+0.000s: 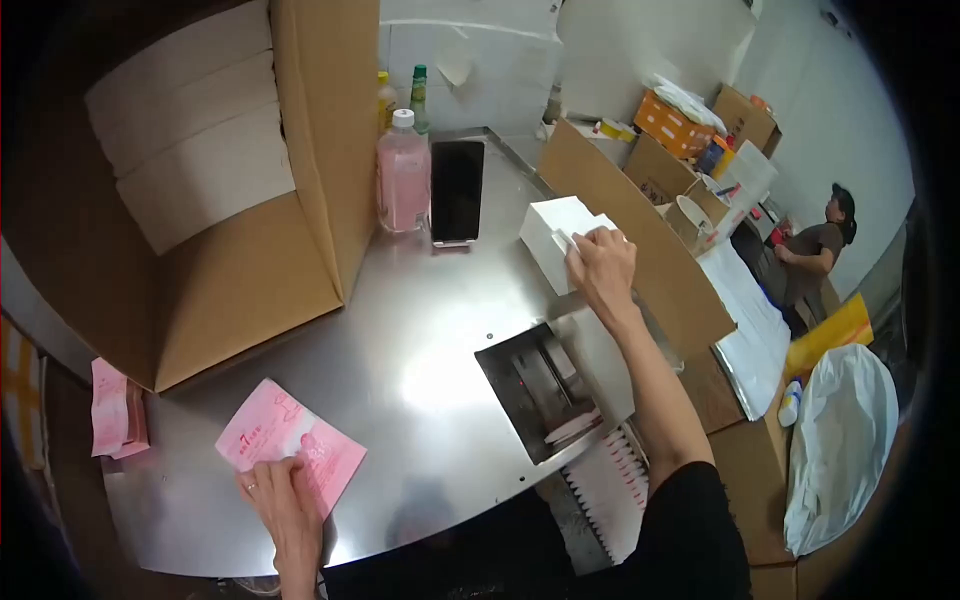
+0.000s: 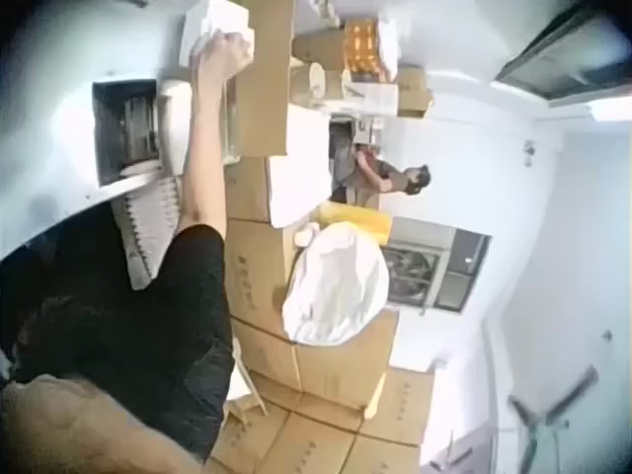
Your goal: The recorder is packing small individual wallet-style tissue packs into boxes and then organizing those boxes into larger cardboard cartons.
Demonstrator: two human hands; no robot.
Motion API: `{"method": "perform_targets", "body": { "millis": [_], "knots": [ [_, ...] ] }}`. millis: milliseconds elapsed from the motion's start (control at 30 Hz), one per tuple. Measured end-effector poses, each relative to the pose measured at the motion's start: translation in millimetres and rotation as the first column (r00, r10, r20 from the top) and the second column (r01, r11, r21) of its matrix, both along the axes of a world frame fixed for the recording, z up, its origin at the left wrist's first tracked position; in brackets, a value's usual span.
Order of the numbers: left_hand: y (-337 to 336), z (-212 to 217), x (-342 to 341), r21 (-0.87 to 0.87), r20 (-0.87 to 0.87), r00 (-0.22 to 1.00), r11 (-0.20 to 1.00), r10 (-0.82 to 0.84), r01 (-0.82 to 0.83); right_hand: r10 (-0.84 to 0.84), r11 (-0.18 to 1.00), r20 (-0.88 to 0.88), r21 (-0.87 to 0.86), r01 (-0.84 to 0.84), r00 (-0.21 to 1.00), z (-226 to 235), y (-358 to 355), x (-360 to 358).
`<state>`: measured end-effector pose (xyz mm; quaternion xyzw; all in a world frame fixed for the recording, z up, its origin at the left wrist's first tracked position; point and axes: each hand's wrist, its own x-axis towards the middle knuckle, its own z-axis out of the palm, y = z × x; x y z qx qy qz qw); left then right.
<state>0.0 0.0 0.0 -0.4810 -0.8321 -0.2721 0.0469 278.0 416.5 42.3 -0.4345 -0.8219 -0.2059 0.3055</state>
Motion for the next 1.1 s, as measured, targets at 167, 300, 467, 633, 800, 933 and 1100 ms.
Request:
{"method": "perform_targets", "body": {
  "millis": [167,300,467,633,800,933,1100],
  "knots": [
    [-0.2,0.6,0.2,0.048,0.043,0.997,0.996,0.07,-0.072,-0.042,0.999,-0.112,0.027,0.046,0.993,34.8,31.2,-10.6],
    [4.1,-0.5,-0.8,0.023,0.06,0.998,0.999,0.024,-0.026,0.14,0.982,0.002,-0.132,-0.139,0.99,15.8,88.3,-33.5],
    [2.3,-6.9,-1.9,0.032,0.026,1.0,0.999,0.012,-0.013,-0.083,0.901,0.155,-0.41,0.14,0.984,10.8,64.1,-37.1],
    [6.4,-6.9,-3.6,0.063,-0.072,0.997,0.997,-0.029,0.034,-0.191,0.875,0.169,-0.417,0.246,0.967,4.2,-4.3,10.2],
    [10.6,-7.1,-1.8,0.044,-0.059,0.998,0.999,0.029,-0.027,0.187,0.972,-0.231,-0.101,-0.214,0.955,26.4,-26.8,34.9],
    [4.1,-13.6,-5.4,0.052,-0.122,0.992,0.998,0.026,-0.02,-0.242,0.89,-0.328,-0.45,0.074,0.913,63.2,-71.5,63.6],
    [7.5,-5.5,4.4,0.071,-0.127,0.991,0.997,0.032,-0.023,-0.16,0.931,-0.599,-0.355,-0.081,0.784,26.2,-83.5,90.0]
  ]
}}
